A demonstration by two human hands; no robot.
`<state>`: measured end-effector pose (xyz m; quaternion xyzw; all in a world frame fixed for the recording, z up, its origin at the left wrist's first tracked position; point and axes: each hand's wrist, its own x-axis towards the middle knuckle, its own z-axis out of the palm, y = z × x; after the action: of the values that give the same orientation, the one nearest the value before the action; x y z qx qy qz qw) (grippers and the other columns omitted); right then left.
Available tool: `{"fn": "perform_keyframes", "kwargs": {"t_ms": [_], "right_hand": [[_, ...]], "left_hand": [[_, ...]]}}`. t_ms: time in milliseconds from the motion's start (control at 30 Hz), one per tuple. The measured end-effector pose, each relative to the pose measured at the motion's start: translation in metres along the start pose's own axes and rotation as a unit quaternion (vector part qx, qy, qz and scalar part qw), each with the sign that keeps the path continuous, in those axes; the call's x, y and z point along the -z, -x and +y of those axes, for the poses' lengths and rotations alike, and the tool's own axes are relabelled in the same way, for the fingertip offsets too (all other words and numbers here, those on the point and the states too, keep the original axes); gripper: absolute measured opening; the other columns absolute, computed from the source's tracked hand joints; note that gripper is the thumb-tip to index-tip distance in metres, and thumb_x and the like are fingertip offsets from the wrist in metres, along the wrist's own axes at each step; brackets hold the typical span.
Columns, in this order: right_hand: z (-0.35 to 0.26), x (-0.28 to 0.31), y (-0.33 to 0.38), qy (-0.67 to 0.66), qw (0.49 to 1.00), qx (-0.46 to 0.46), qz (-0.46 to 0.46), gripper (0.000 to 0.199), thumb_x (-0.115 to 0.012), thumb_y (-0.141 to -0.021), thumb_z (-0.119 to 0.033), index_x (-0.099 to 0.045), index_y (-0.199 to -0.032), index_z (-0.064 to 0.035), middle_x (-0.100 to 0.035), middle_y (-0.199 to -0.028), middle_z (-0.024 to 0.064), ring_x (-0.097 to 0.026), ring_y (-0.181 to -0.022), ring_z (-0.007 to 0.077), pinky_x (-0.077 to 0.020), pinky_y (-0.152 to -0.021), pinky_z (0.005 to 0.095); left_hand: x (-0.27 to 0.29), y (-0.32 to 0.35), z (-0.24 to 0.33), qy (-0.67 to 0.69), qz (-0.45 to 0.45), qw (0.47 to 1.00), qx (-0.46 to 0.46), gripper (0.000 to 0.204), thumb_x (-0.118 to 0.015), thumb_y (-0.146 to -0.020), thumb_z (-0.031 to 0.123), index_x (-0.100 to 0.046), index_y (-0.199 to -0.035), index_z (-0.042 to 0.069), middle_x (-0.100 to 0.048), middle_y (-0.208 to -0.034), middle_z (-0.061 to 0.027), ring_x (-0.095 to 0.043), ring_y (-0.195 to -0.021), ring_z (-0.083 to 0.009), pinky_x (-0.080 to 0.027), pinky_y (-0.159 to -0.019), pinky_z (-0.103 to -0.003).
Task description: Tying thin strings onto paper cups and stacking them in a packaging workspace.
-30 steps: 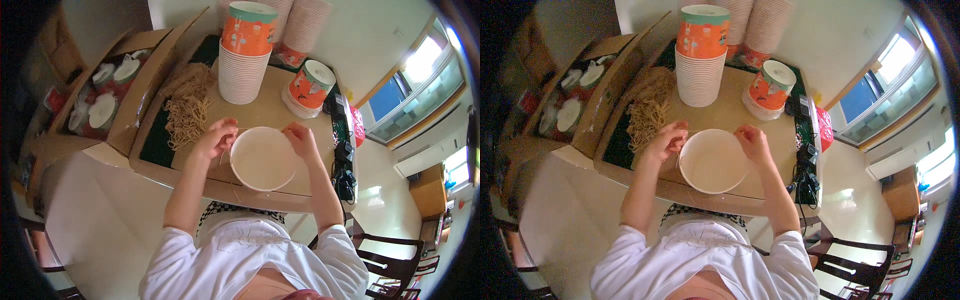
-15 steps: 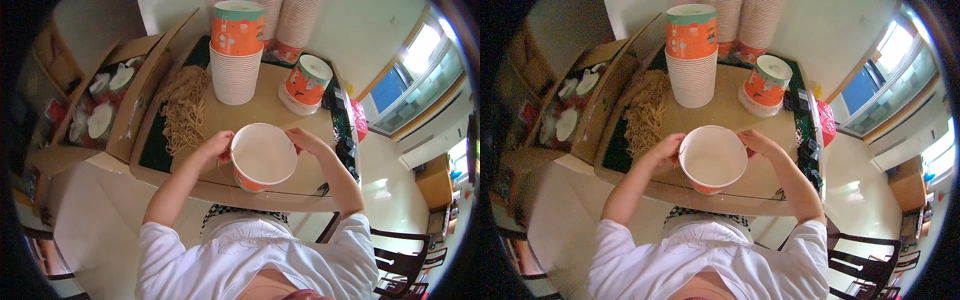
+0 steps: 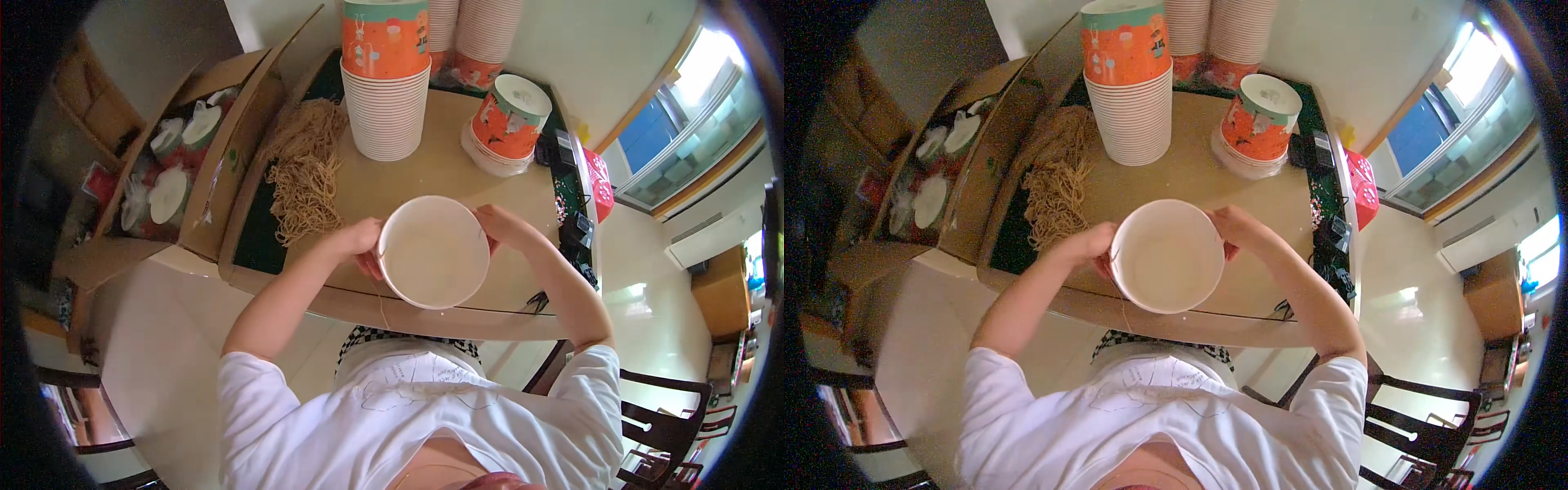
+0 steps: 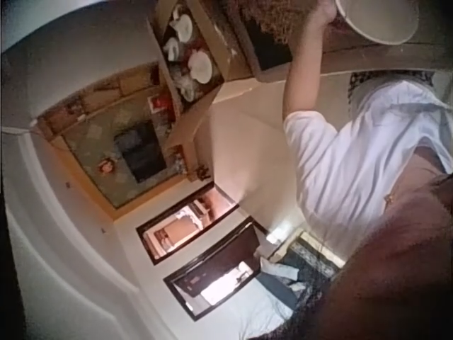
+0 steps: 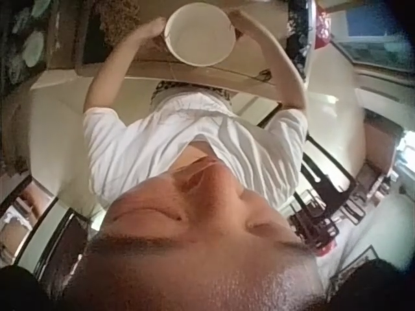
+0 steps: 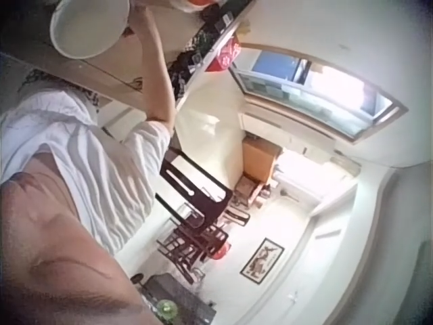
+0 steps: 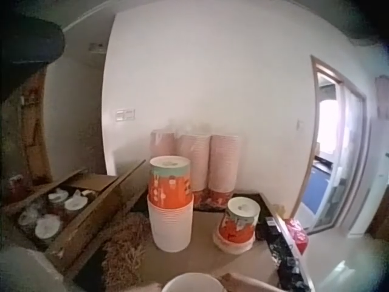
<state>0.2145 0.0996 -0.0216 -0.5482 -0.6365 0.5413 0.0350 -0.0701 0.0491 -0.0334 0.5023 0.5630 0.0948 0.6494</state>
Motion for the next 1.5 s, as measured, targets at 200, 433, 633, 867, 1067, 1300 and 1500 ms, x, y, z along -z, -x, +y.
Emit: {"fn": "perform_keyframes", "kwargs": {"t_ms": [200,433,633,867,1067,1300,1500], "right_hand": [[0.08,-0.004,-0.036,-0.158,0.986,-0.024,-0.051,0.029,-0.051,-0.09,-0.027,-0.065,-0.107,-0.0085,-0.068,-0.08,0.0075,-0.065,-0.061,0.0202,-0.0544,-0.047,0.0352],[-0.037,0.085,0.067,-0.286,0.934,0.183,0.111,0.049,-0.049,-0.096,-0.028,-0.034,-0.141,-0.0166,-0.058,-0.119,0.0068,-0.059,-0.087,0.0131,-0.0516,-0.072,0.0318],[-0.089,0.141,0.067,0.02,0.761,0.453,0.464,0.06,-0.05,-0.096,-0.02,-0.018,-0.146,-0.0078,-0.037,-0.142,0.0189,-0.042,-0.128,0.0249,-0.0425,-0.098,0.0361],[-0.036,0.193,0.004,0.07,0.727,0.463,0.502,0.068,-0.053,-0.093,-0.007,-0.013,-0.148,-0.007,-0.036,-0.143,0.018,-0.046,-0.124,0.0259,-0.0436,-0.098,0.0385],[-0.038,0.236,-0.02,-0.102,0.796,0.412,0.432,0.061,-0.057,-0.093,-0.014,-0.025,-0.145,-0.0043,-0.051,-0.13,0.0153,-0.055,-0.111,0.019,-0.0477,-0.09,0.0328],[-0.107,0.315,-0.04,0.069,0.817,0.319,0.474,0.065,-0.048,-0.092,-0.05,-0.041,-0.136,-0.0028,-0.053,-0.128,0.0208,-0.049,-0.121,0.0282,-0.0356,-0.103,0.0347],[-0.113,0.296,-0.022,0.076,0.789,0.336,0.509,0.063,-0.047,-0.093,-0.05,-0.045,-0.133,-0.0018,-0.056,-0.123,0.0196,-0.054,-0.113,0.0273,-0.0428,-0.094,0.0346]], "left_hand": [[-0.015,-0.017,0.011,0.049,-0.048,0.997,-0.023,0.039,-0.037,-0.096,0.032,-0.062,-0.107,0.004,-0.069,-0.077,-0.0135,-0.066,-0.053,-0.0205,-0.053,-0.041,-0.032],[-0.016,-0.01,0.118,-0.186,0.319,0.785,-0.497,0.04,-0.044,-0.094,0.013,-0.042,-0.132,0.002,-0.055,-0.116,-0.0251,-0.056,-0.104,-0.0422,-0.047,-0.089,-0.042],[-0.016,-0.051,0.238,-0.242,0.425,0.619,-0.615,0.059,-0.044,-0.088,0.004,-0.024,-0.143,0.008,-0.032,-0.14,-0.0263,-0.046,-0.117,-0.0429,-0.044,-0.094,-0.045],[-0.013,-0.139,0.265,-0.249,0.418,0.59,-0.644,0.063,-0.045,-0.087,0.003,-0.022,-0.145,0.01,-0.03,-0.142,-0.0269,-0.041,-0.124,-0.0428,-0.04,-0.101,-0.045],[-0.006,-0.158,0.29,-0.215,0.395,0.649,-0.613,0.056,-0.046,-0.087,0.004,-0.031,-0.141,0.005,-0.045,-0.13,-0.027,-0.046,-0.121,-0.0373,-0.039,-0.1,-0.043],[0.081,-0.204,0.358,-0.215,0.409,0.736,-0.496,0.043,-0.052,-0.091,0.028,-0.041,-0.13,0.014,-0.06,-0.115,-0.0175,-0.065,-0.089,-0.031,-0.053,-0.072,-0.045],[0.065,-0.182,0.362,0.008,0.18,0.886,-0.428,0.046,-0.05,-0.093,0.022,-0.037,-0.133,0.004,-0.058,-0.116,-0.0157,-0.062,-0.096,-0.0296,-0.05,-0.081,-0.04]]}}
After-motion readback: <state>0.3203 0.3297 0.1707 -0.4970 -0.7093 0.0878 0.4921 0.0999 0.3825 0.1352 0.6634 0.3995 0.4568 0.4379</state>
